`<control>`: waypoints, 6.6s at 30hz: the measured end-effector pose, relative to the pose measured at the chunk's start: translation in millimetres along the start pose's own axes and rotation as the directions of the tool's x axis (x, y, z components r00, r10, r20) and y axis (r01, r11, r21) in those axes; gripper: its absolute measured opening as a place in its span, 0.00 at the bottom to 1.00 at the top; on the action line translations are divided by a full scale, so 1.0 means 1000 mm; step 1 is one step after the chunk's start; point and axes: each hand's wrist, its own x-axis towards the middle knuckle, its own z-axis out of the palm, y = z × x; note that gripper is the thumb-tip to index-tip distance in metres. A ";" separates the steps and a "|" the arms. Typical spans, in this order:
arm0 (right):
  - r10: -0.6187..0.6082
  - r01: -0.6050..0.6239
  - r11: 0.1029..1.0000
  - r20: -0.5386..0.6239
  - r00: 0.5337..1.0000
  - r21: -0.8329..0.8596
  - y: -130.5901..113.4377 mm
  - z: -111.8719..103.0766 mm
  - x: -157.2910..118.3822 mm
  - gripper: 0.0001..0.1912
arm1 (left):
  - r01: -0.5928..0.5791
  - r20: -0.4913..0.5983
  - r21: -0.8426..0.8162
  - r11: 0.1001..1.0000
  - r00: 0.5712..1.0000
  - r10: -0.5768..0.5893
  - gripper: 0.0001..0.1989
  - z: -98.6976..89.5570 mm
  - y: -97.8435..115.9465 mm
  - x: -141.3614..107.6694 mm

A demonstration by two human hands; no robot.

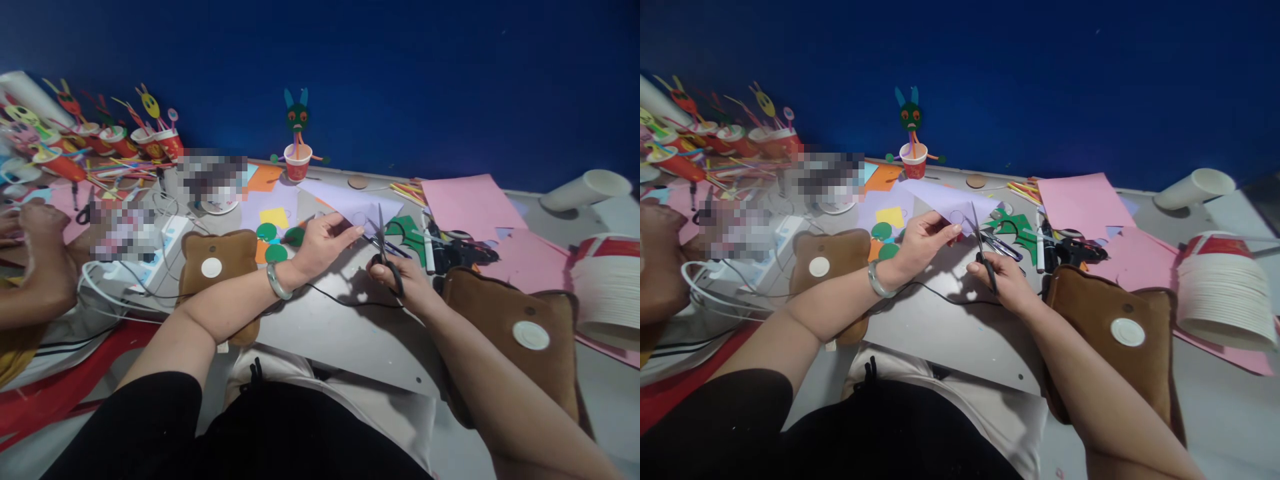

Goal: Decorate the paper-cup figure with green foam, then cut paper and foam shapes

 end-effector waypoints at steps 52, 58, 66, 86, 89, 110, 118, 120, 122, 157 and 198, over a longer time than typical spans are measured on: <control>0.023 -0.023 0.999 -0.004 1.000 0.024 -0.007 0.002 -0.001 0.36 | 0.010 -0.001 -0.016 1.000 1.000 -0.010 0.29 0.004 0.001 -0.003; 0.024 -0.024 1.000 -0.002 1.000 0.007 -0.007 0.002 -0.001 0.37 | 0.038 0.003 -0.003 0.999 0.999 -0.038 0.27 0.002 -0.003 -0.003; 0.028 -0.028 0.998 -0.002 1.000 -0.051 -0.009 0.002 -0.001 0.37 | 0.023 -0.005 0.000 1.000 1.000 -0.023 0.26 0.001 -0.007 -0.003; 0.015 -0.014 0.999 0.023 1.000 -0.036 -0.006 0.000 -0.001 0.33 | 0.002 0.013 0.001 1.000 1.000 -0.002 0.24 0.001 -0.001 -0.002; 0.010 -0.009 0.999 0.027 1.000 -0.047 -0.002 0.000 0.000 0.33 | 0.004 0.001 0.006 1.000 1.000 -0.004 0.24 0.001 -0.001 -0.003; 0.044 -0.043 0.997 0.017 0.999 -0.067 -0.004 0.001 0.000 0.36 | -0.061 0.026 -0.064 0.996 0.998 0.062 0.17 0.001 -0.010 -0.001; 0.041 -0.040 0.998 0.041 0.998 -0.046 -0.008 0.000 -0.001 0.35 | -0.075 0.031 -0.110 0.991 0.996 0.079 0.17 -0.001 -0.015 0.000; 0.042 -0.040 0.998 0.042 0.998 -0.048 -0.008 0.001 -0.001 0.35 | -0.082 0.032 -0.108 0.991 0.996 0.085 0.15 -0.001 -0.014 0.000; 0.039 -0.037 0.998 0.040 0.998 -0.054 -0.008 0.001 -0.001 0.35 | -0.078 0.035 -0.094 0.993 0.996 0.081 0.15 -0.001 -0.014 0.000; 0.000 0.003 0.999 0.073 0.997 -0.035 -0.001 0.001 -0.001 0.33 | -0.011 0.093 -0.069 0.998 0.996 0.018 0.23 0.000 -0.014 -0.002; 0.018 -0.014 0.999 0.077 0.997 -0.048 0.015 -0.003 0.000 0.35 | 0.007 0.109 -0.108 0.994 0.994 0.005 0.27 0.000 -0.016 -0.002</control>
